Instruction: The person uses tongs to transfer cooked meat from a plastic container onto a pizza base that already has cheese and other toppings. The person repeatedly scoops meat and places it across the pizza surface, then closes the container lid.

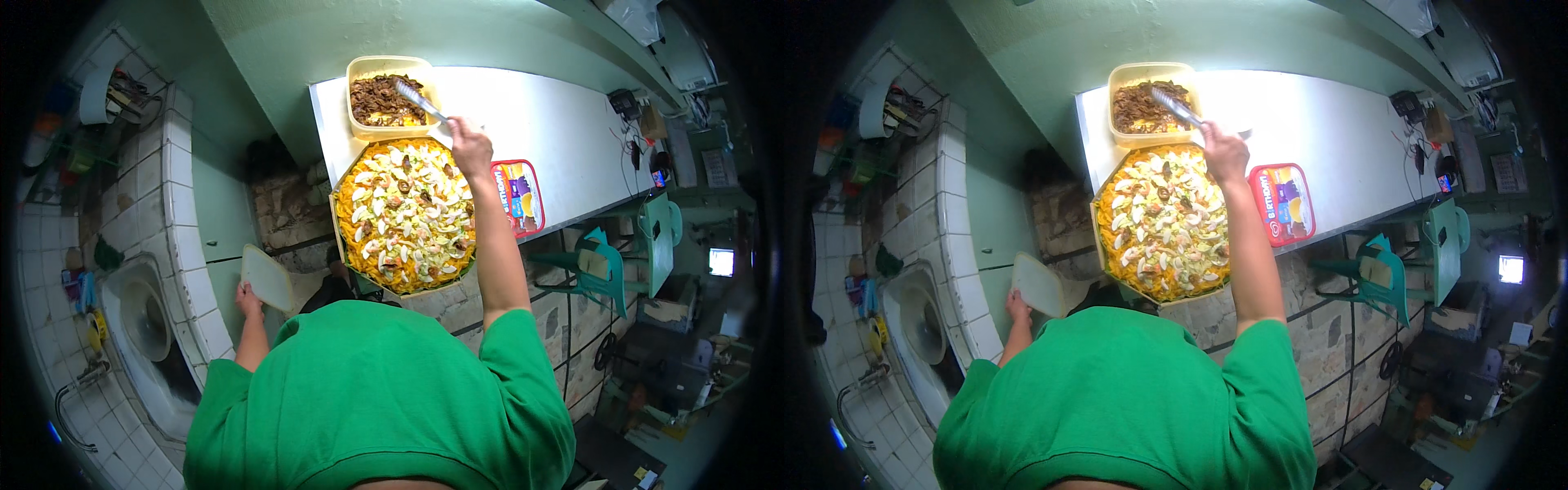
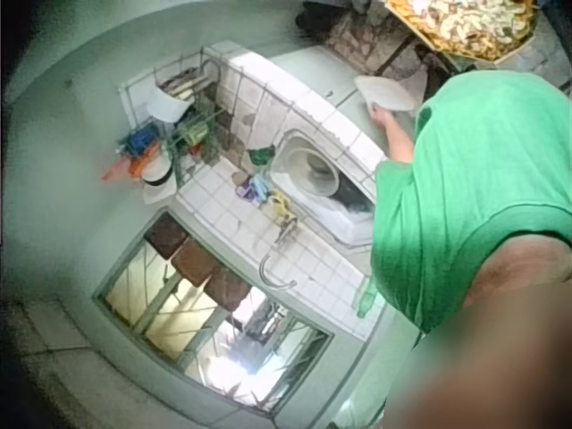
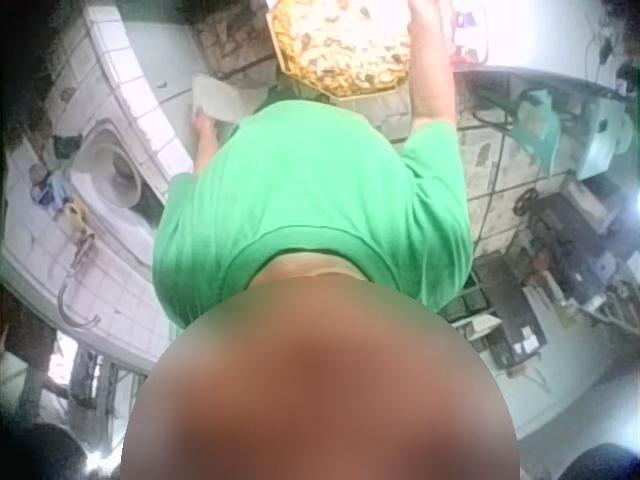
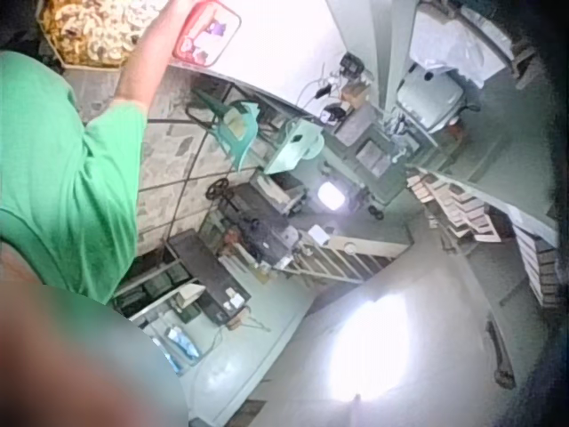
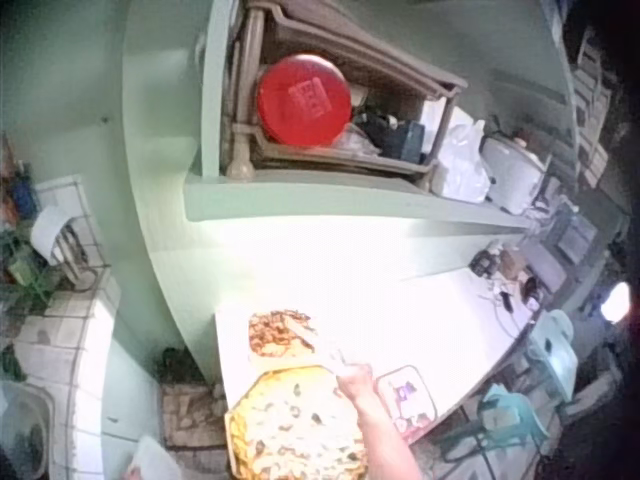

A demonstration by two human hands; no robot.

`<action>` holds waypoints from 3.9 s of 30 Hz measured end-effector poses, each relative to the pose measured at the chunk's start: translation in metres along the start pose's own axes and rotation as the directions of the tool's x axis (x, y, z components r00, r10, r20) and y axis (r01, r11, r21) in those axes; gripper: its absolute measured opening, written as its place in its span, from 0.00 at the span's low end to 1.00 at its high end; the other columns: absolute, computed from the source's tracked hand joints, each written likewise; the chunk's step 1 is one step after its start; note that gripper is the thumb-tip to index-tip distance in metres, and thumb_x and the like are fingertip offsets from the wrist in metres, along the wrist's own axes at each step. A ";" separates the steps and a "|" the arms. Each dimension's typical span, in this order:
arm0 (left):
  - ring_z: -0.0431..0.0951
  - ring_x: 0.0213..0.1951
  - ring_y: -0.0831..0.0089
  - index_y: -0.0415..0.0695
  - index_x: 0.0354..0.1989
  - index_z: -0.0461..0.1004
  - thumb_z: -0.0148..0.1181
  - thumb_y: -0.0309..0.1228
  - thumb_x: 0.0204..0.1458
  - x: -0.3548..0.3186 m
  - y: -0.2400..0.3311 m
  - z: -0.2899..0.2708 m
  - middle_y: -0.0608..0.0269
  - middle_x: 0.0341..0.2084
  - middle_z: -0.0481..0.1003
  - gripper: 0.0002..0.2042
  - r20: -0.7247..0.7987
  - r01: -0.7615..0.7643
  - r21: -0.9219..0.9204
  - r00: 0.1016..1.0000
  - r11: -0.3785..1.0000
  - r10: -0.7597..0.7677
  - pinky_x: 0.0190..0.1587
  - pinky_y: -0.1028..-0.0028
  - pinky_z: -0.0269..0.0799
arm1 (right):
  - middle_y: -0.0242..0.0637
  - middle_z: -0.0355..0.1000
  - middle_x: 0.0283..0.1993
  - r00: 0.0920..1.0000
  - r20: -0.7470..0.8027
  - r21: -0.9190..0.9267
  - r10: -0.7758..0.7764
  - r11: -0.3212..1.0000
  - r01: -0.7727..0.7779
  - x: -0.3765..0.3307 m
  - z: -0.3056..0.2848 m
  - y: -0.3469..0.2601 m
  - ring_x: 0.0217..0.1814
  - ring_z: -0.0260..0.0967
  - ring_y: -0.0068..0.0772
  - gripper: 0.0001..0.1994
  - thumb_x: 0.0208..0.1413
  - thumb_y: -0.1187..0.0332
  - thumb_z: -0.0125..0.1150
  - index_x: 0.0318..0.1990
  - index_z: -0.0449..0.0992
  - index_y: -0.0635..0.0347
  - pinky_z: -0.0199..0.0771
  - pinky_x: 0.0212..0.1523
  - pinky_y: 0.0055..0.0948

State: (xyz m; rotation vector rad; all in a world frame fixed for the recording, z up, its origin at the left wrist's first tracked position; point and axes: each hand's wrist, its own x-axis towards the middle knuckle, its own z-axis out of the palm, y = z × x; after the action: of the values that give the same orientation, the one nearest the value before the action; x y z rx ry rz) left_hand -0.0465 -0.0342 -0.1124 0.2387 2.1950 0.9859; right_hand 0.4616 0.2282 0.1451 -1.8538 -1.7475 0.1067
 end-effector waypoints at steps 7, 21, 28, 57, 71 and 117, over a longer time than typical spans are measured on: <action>0.73 0.27 0.75 0.47 0.54 0.71 0.50 0.40 0.61 -0.002 -0.003 -0.019 0.65 0.33 0.75 0.17 -0.020 -0.007 -0.059 1.000 0.998 0.006 0.21 0.74 0.67 | 0.44 0.76 0.37 0.972 0.233 -0.305 0.022 0.951 0.051 0.033 0.038 -0.011 0.38 0.74 0.54 0.13 0.61 0.56 0.47 0.39 0.76 0.52 0.72 0.41 0.50; 0.77 0.36 0.67 0.44 0.55 0.69 0.52 0.39 0.59 0.017 -0.050 -0.042 0.58 0.40 0.75 0.18 -0.116 0.106 -0.114 0.986 0.988 -0.119 0.33 0.65 0.75 | 0.43 0.74 0.40 0.986 0.122 -0.440 -0.116 0.884 0.158 0.038 0.045 0.001 0.39 0.74 0.53 0.14 0.61 0.59 0.47 0.39 0.75 0.57 0.73 0.40 0.51; 0.77 0.37 0.67 0.43 0.57 0.68 0.51 0.39 0.60 0.024 -0.033 -0.033 0.57 0.40 0.75 0.19 -0.062 0.149 -0.065 0.986 0.987 -0.153 0.32 0.67 0.75 | 0.39 0.73 0.33 0.936 0.236 -0.365 -0.260 0.869 0.333 0.048 0.060 -0.008 0.36 0.74 0.45 0.05 0.53 0.69 0.51 0.33 0.74 0.56 0.73 0.33 0.44; 0.75 0.36 0.68 0.45 0.56 0.68 0.50 0.39 0.60 -0.004 -0.005 -0.003 0.59 0.39 0.74 0.18 0.045 0.062 -0.048 0.997 0.997 -0.060 0.29 0.68 0.72 | 0.37 0.71 0.33 0.989 0.142 -0.202 0.045 0.979 -0.016 -0.153 -0.078 0.048 0.32 0.73 0.47 0.09 0.59 0.63 0.54 0.41 0.77 0.53 0.72 0.33 0.42; 0.76 0.38 0.66 0.41 0.54 0.70 0.51 0.37 0.60 0.012 -0.043 -0.013 0.55 0.42 0.75 0.18 0.004 -0.024 0.007 1.000 1.000 0.024 0.33 0.68 0.72 | 0.47 0.76 0.37 0.996 0.061 -0.123 0.063 0.991 -0.055 0.013 -0.003 0.026 0.42 0.74 0.52 0.17 0.61 0.54 0.46 0.41 0.79 0.53 0.71 0.44 0.44; 0.77 0.35 0.66 0.43 0.58 0.67 0.51 0.40 0.61 0.028 -0.039 -0.041 0.57 0.41 0.75 0.20 -0.066 0.121 -0.121 0.989 0.985 -0.130 0.29 0.67 0.74 | 0.44 0.75 0.28 0.970 0.111 0.098 0.218 0.969 -0.229 0.063 -0.028 0.023 0.33 0.74 0.40 0.16 0.59 0.58 0.50 0.38 0.79 0.61 0.71 0.38 0.35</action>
State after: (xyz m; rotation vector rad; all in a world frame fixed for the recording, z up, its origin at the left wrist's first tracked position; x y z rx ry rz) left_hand -0.0902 -0.0724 -0.1363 0.0097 2.1801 1.0624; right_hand 0.5032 0.2785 0.1780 -1.9872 -1.5568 0.3825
